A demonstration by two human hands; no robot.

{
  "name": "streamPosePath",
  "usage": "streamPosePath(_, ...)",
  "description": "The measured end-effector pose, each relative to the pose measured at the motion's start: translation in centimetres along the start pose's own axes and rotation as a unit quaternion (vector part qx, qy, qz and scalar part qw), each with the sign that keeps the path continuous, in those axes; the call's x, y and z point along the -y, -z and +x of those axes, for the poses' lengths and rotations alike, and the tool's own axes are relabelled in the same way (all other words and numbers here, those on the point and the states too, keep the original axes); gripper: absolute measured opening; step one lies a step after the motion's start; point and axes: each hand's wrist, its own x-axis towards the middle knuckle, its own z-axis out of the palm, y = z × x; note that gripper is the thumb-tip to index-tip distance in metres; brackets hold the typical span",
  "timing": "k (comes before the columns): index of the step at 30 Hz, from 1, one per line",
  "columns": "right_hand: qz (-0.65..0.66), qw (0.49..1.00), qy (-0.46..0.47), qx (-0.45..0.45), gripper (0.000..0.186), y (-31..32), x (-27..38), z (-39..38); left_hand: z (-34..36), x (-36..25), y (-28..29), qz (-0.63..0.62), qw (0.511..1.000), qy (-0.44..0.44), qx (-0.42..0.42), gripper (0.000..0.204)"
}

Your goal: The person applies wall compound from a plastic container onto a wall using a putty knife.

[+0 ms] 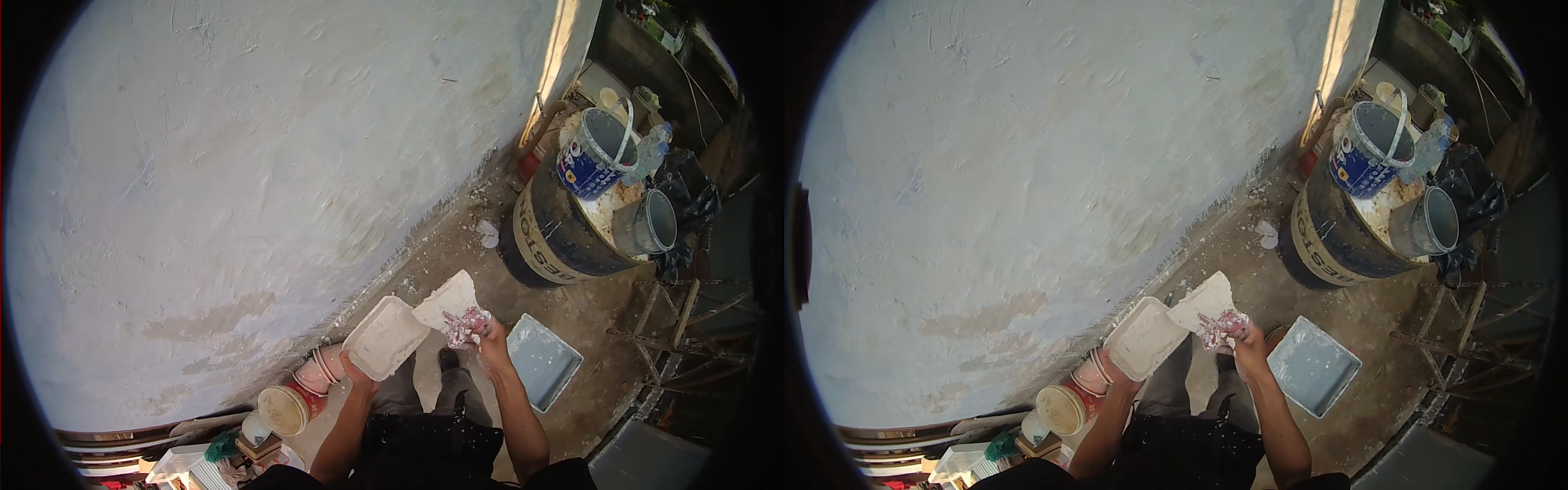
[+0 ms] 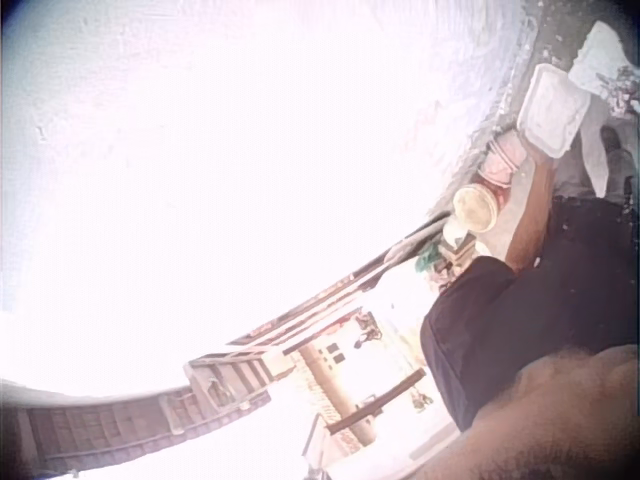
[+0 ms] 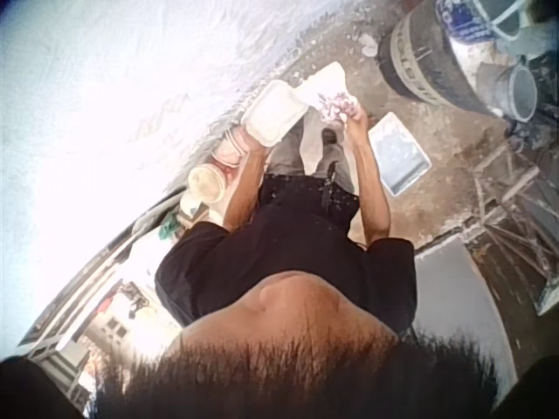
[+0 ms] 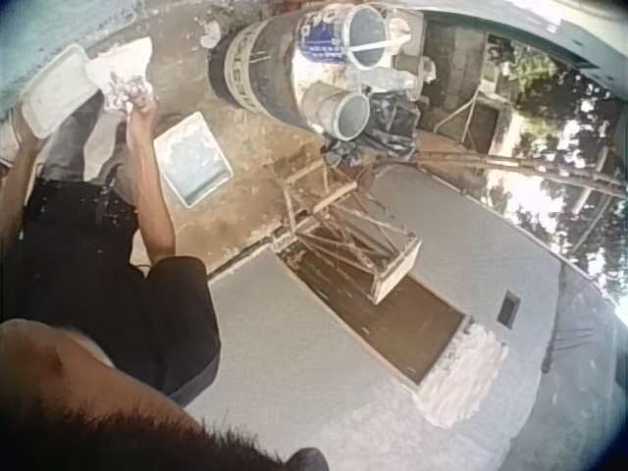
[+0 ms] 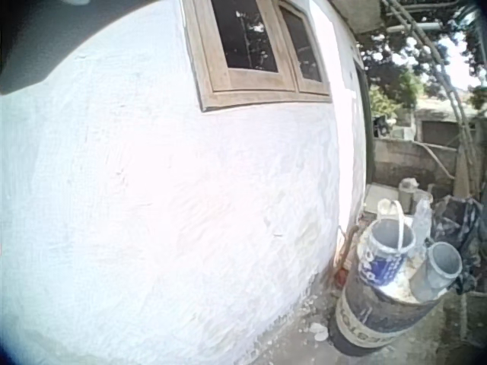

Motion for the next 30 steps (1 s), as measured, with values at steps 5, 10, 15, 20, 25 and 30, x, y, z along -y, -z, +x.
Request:
streamPosePath(5, 0.007, 0.992, 0.047, -0.12, 0.031, 2.0, -1.2, 12.3, 7.4, -3.5, 0.4, 0.025, 0.992, 0.107, -0.065, 0.068)
streamPosePath(10, -0.038, 0.989, 0.039, -0.135, 0.034, 2.4, -7.2, 26.6, 13.9, -4.5, 4.1, 0.049, 0.981, 0.145, -0.119, 0.067)
streamPosePath(15, -0.169, 0.96, 0.027, -0.221, 0.018, 1.4, -15.2, 40.0, 17.2, -4.3, 8.0, 0.023, 0.981, 0.149, -0.124, 0.071)
streamPosePath(20, -0.318, 0.896, 0.107, -0.29, 0.015, -0.7, -18.9, 48.0, 18.7, -1.9, 12.1, 0.069, 0.977, 0.113, -0.169, 0.079)
streamPosePath(25, -0.272, 0.914, 0.148, -0.261, 0.012, -4.2, -19.9, 49.6, 18.9, -1.4, 14.0, 0.06, 0.978, 0.106, -0.171, 0.083)
streamPosePath(30, -0.278, 0.903, 0.228, -0.234, 0.013, -4.9, -19.8, 48.9, 19.8, -1.9, 13.2, 0.089, 0.979, 0.102, -0.156, 0.084)
